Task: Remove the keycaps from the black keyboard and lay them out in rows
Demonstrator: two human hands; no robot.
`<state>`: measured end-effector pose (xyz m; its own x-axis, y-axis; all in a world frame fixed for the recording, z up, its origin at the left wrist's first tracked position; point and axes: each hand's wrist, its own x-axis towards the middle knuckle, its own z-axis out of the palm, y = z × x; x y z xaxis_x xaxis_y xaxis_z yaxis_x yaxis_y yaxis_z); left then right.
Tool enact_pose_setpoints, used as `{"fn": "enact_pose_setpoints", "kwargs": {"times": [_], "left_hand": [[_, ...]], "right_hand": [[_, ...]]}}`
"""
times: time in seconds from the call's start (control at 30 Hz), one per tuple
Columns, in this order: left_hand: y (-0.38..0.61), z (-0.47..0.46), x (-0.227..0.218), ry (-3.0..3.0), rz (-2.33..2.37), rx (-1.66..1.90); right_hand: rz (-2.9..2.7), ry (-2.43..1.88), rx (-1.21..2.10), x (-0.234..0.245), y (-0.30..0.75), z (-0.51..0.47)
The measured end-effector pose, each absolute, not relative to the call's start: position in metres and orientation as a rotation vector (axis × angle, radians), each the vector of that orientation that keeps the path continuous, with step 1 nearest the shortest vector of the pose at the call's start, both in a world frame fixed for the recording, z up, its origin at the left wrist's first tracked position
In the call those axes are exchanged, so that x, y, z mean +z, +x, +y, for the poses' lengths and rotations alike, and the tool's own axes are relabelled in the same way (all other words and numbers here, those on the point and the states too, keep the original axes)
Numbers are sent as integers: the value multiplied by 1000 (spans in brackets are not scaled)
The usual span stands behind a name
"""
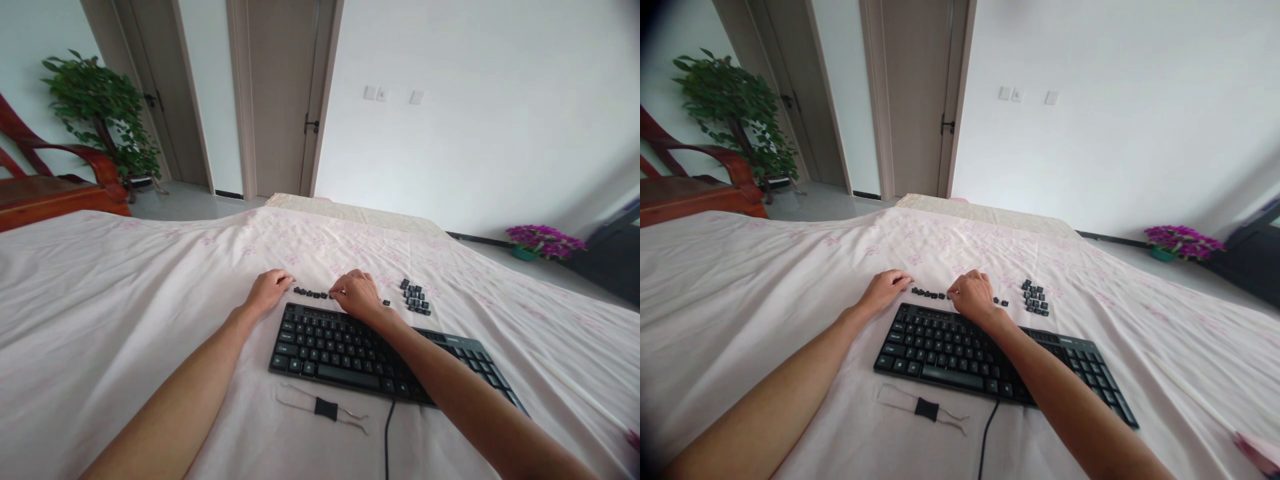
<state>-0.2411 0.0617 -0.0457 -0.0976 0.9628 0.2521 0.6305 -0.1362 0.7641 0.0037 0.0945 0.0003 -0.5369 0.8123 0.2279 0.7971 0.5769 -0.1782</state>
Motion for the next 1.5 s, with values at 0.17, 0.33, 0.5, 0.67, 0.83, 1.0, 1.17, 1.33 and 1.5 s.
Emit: {"fn": "enact_pose_setpoints", "kwargs": {"times": [0.17,0.33,0.5,0.67,0.83,1.0,1.17,1.33,1.5], "left_hand": [[-242,63,-48,1777,1732,1109],[-243,63,-49,1778,1731,1102],[-243,64,-50,1780,1743,1102],[-243,64,-50,1780,1741,1098],[-243,65,-50,1777,1747,1094],[-243,64,-50,1780,1739,1090],[-243,64,-49,1784,1742,1087],[-243,63,-49,1784,1736,1091],[-242,63,-48,1788,1732,1079]], "right_hand": [[-2458,-1406,59,5,12,103],[-2442,-1445,10,7,23,109],[-2526,-1385,3,0,23,107],[-2541,-1366,0,0,23,104],[-2560,-1330,-4,2,24,99],[-2565,-1356,9,-1,22,95],[-2530,-1378,28,2,26,97],[-2453,-1460,3,6,35,104],[-2502,-1480,-15,2,36,106]]}}
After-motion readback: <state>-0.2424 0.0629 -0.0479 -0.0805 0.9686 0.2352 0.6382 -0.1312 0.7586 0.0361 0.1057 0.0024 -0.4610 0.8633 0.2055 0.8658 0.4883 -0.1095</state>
